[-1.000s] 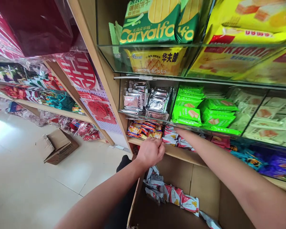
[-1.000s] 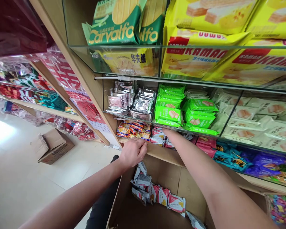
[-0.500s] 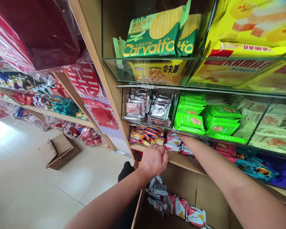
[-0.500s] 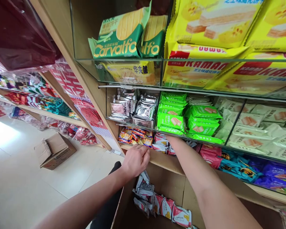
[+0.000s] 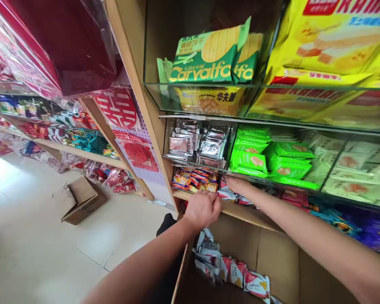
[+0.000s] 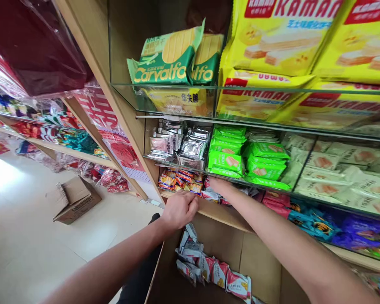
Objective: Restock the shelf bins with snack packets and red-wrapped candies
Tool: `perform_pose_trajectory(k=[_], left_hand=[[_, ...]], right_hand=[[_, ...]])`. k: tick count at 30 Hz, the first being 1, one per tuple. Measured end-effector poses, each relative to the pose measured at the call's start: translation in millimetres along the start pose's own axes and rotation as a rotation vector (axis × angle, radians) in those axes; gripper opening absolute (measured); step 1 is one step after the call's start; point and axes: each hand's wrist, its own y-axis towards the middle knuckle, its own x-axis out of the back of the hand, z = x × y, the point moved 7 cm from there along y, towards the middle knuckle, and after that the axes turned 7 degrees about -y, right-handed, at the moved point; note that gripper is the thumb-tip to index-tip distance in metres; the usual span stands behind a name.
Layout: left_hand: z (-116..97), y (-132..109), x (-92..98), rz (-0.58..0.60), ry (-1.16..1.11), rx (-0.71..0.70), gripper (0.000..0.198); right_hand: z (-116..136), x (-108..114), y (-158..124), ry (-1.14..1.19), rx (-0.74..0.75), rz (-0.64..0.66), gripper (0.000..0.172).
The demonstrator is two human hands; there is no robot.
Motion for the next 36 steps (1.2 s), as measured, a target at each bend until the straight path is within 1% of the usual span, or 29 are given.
perform_pose_trajectory(k=[2, 3, 4, 5, 7, 8, 9, 10, 11, 12, 13, 15, 16, 17, 18, 19, 21, 23, 25, 26, 27, 29, 31, 32, 34, 35, 36], left_hand=[[-0.5, -0.5, 0.0, 0.004, -0.002, -0.004, 0.029], [-0.9, -0.7, 0.1, 0.004, -0.003, -0.007, 0.029], [-1.4, -0.8, 0.3, 0.0, -0.003, -0.009, 0.029], [-1.9, -0.8, 0.5, -0.005, -0.004, -0.012, 0.029], [-3.0, -0.5, 0.5, -0.013, -0.006, -0.021, 0.029], [-3.4, -0.1, 0.3, -0.015, -0.006, -0.026, 0.029], [-3.6, 0.4, -0.2, -0.015, -0.003, -0.029, 0.029], [-3.7, 0.8, -0.8, -0.015, 0.003, -0.032, 0.03], [-3.6, 1.2, -1.7, -0.013, 0.011, -0.035, 0.03], [-3.5, 1.5, -2.6, -0.011, 0.017, -0.037, 0.03], [-3.1, 1.6, -3.7, -0.008, 0.024, -0.037, 0.03], [-2.3, 1.5, -5.8, 0.0, 0.034, -0.035, 0.031], [-2.2, 1.3, -6.5, 0.002, 0.037, -0.036, 0.032], [-2.3, 1.1, -6.8, 0.0, 0.039, -0.038, 0.032], [-2.8, 1.0, -6.6, -0.004, 0.041, -0.042, 0.032], [-3.4, 0.8, -6.1, -0.01, 0.043, -0.046, 0.032], [-4.7, 0.4, -4.5, -0.027, 0.048, -0.047, 0.032], [-5.3, 0.3, -3.3, -0.037, 0.054, -0.041, 0.032], [-4.8, 0.9, -3.3, -0.033, 0.053, -0.038, 0.032], [-4.0, 1.5, -3.6, -0.027, 0.047, -0.038, 0.032], [-2.8, 2.3, -3.8, -0.02, 0.037, -0.039, 0.032], [-1.0, 3.9, -1.9, -0.025, 0.0, -0.05, 0.03], [-4.3, 3.1, 6.2, -0.09, -0.071, -0.092, 0.025], [-9.8, 0.4, 11.7, -0.135, -0.125, -0.136, 0.024], [-29.7, -10.9, 21.7, -0.194, -0.282, -0.257, 0.026], [-42.9, -19.1, 24.1, -0.187, -0.388, -0.312, 0.028], [-56.7, -27.9, 24.0, -0.151, -0.518, -0.342, 0.03]], right_hand=[[9.1, 7.4, -21.7, -0.057, 0.076, 0.05, 0.025], [16.0, 16.0, -39.6, -0.077, 0.134, 0.052, 0.026], [25.4, 28.0, -62.1, -0.097, 0.219, 0.026, 0.028], [36.0, 42.6, -88.5, -0.093, 0.313, -0.026, 0.03], [53.2, 71.3, -146.7, -0.056, 0.464, -0.174, 0.027], [59.2, 77.8, -174.7, -0.04, 0.531, -0.199, 0.025], [60.8, 76.2, -198.3, -0.026, 0.562, -0.17, 0.022], [57.0, 65.7, -216.4, -0.03, 0.547, -0.082, 0.02], [46.2, 48.1, -229.4, -0.055, 0.473, 0.033, 0.02], [28.3, 25.6, -239.0, -0.098, 0.348, 0.159, 0.022], [4.8, 1.1, -247.3, -0.141, 0.19, 0.282, 0.026], [-47.6, -47.8, -265.7, -0.177, -0.126, 0.52, 0.041], [-69.4, -70.4, -276.2, -0.162, -0.228, 0.644, 0.042], [-87.0, -89.1, -285.6, -0.144, -0.293, 0.741, 0.042], [-101.7, -102.7, -293.1, -0.143, -0.34, 0.799, 0.04], [-112.5, -112.3, -298.5, -0.143, -0.365, 0.827, 0.037], [-125.2, -120.9, -304.3, -0.163, -0.393, 0.813, 0.033], [-127.7, -121.4, -306.0, -0.174, -0.399, 0.772, 0.033], [-124.0, -114.8, -304.0, -0.154, -0.399, 0.717, 0.033], [-121.1, -108.0, -301.7, -0.129, -0.405, 0.683, 0.033], [-117.4, -98.6, -298.7, -0.092, -0.418, 0.644, 0.032], [-105.3, -71.7, -289.7, 0.047, -0.431, 0.54, 0.03], [-84.9, -36.9, -278.4, 0.313, -0.42, 0.409, 0.031], [-71.6, -18.6, -272.4, 0.505, -0.401, 0.339, 0.032], [-50.1, 14.3, -263.7, 0.867, -0.459, 0.177, 0.035], [-40.5, 27.3, -260.5, 1.008, -0.493, 0.088, 0.036], [-31.4, 37.4, -258.0, 1.127, -0.52, 0.0, 0.038]])
